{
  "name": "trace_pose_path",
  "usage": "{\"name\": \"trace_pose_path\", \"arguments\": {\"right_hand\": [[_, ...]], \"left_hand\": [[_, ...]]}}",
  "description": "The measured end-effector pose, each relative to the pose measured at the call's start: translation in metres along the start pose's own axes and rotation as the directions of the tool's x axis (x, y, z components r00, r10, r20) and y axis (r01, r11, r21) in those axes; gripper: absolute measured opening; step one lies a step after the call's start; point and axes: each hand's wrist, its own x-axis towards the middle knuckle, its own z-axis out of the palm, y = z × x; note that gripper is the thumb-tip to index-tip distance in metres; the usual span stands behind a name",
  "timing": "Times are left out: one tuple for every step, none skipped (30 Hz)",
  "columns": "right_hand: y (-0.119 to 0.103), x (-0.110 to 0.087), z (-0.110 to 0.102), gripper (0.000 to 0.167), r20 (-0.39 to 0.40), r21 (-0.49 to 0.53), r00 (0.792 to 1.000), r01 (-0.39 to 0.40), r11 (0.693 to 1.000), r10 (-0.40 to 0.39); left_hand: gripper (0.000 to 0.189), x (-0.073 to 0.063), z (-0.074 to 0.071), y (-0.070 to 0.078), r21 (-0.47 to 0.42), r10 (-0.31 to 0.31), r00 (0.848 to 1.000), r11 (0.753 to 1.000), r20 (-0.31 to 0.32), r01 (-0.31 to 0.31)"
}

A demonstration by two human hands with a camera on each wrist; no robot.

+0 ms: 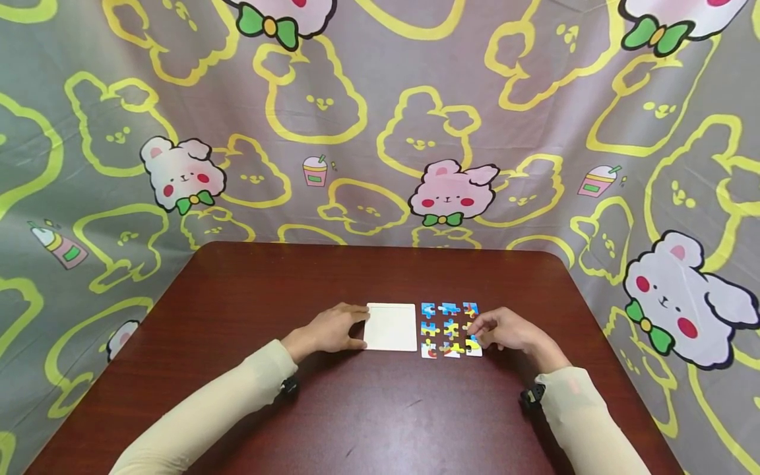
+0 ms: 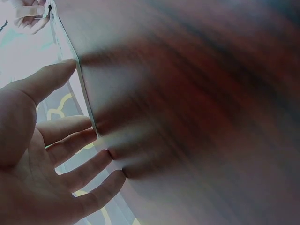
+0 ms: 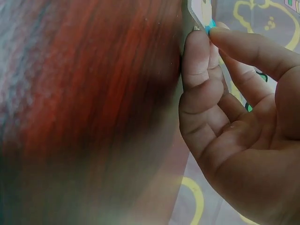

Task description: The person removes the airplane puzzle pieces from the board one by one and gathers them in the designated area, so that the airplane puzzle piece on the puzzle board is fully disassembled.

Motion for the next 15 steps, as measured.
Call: {"name": "trace_pose_path", "arguments": {"right_hand": [[0.0001, -0.0002, -0.0001, 0.019, -0.002, -0.001, 1.0, -0.004, 1.0, 0.004], [0.0006, -0.0003, -0.0003, 0.019, -0.006, -0.001, 1.0, -0.011, 1.0, 0.011], [0.0009, -0.0005, -0.0005, 0.019, -0.006, -0.007, 1.0, -0.006, 1.0, 0.006], [0.0013, -0.0006, -0.0006, 0.019, -0.008, -0.011, 1.0, -0.006, 1.0, 0.006], [0.0016, -0.0007, -0.0005, 0.019, -0.009, -0.013, 1.0, -0.005, 1.0, 0.005], [0.002, -0.0007, -0.0004, 0.019, -0.012, -0.012, 1.0, -0.015, 1.0, 0.015], [0.0023, -0.0008, -0.0003, 0.02, -0.01, -0.014, 1.0, -0.009, 1.0, 0.009], [0.0027, -0.0008, -0.0003, 0.02, -0.01, -0.014, 1.0, -0.007, 1.0, 0.007], [0.0029, -0.0009, -0.0002, 0.021, -0.01, -0.016, 1.0, -0.003, 1.0, 0.003], [0.003, -0.0009, -0.0001, 0.021, -0.015, -0.013, 1.0, -0.009, 1.0, 0.009], [0.0029, -0.001, 0.0, 0.021, -0.016, -0.013, 1.0, -0.006, 1.0, 0.006], [0.0031, -0.001, 0.0001, 0.021, -0.018, -0.013, 1.0, -0.003, 1.0, 0.003], [0.0032, -0.001, 0.0002, 0.022, -0.018, -0.015, 1.0, 0.002, 1.0, -0.003], [0.0034, -0.001, 0.0003, 0.022, -0.021, -0.013, 1.0, -0.001, 1.0, 0.001], [0.0034, -0.0011, 0.0004, 0.022, -0.022, -0.011, 1.0, -0.003, 1.0, 0.002]], "left_hand": [[0.065, -0.0002, -0.0003, 0.0002, 0.0, 0.001, 1.0, 1.0, 0.0, -0.001], [0.065, -0.0004, -0.0006, 0.0004, 0.0, 0.001, 1.0, 1.0, -0.002, -0.001], [0.065, -0.0005, -0.0007, 0.0004, 0.0, 0.002, 1.0, 1.0, -0.001, -0.002], [0.065, -0.0005, -0.0008, 0.0004, 0.001, 0.002, 1.0, 1.0, -0.001, -0.002], [0.065, -0.0006, -0.001, 0.0005, 0.002, 0.003, 1.0, 1.0, -0.002, -0.003], [0.065, -0.0006, -0.0011, 0.0005, 0.002, 0.004, 1.0, 1.0, -0.001, -0.004], [0.065, -0.0007, -0.0011, 0.0005, 0.003, 0.004, 1.0, 1.0, -0.001, -0.004], [0.065, -0.0008, -0.0011, 0.0005, 0.002, 0.005, 1.0, 1.0, -0.001, -0.005], [0.065, -0.0009, -0.0012, 0.0005, 0.0, 0.005, 1.0, 1.0, -0.001, -0.005], [0.065, -0.0011, -0.0014, 0.0007, -0.002, 0.005, 1.0, 1.0, -0.001, -0.005], [0.065, -0.0014, -0.0016, 0.001, -0.005, 0.006, 1.0, 1.0, -0.001, -0.006], [0.065, -0.0015, -0.0017, 0.001, -0.006, 0.006, 1.0, 1.0, 0.0, -0.006], [0.065, -0.0017, -0.0019, 0.0012, -0.008, 0.007, 1.0, 1.0, 0.0, -0.007], [0.065, -0.002, -0.002, 0.0013, -0.006, 0.01, 1.0, 1.0, -0.003, -0.01], [0.065, -0.0023, -0.0022, 0.0014, -0.003, 0.012, 1.0, 1.0, -0.005, -0.012]]}}
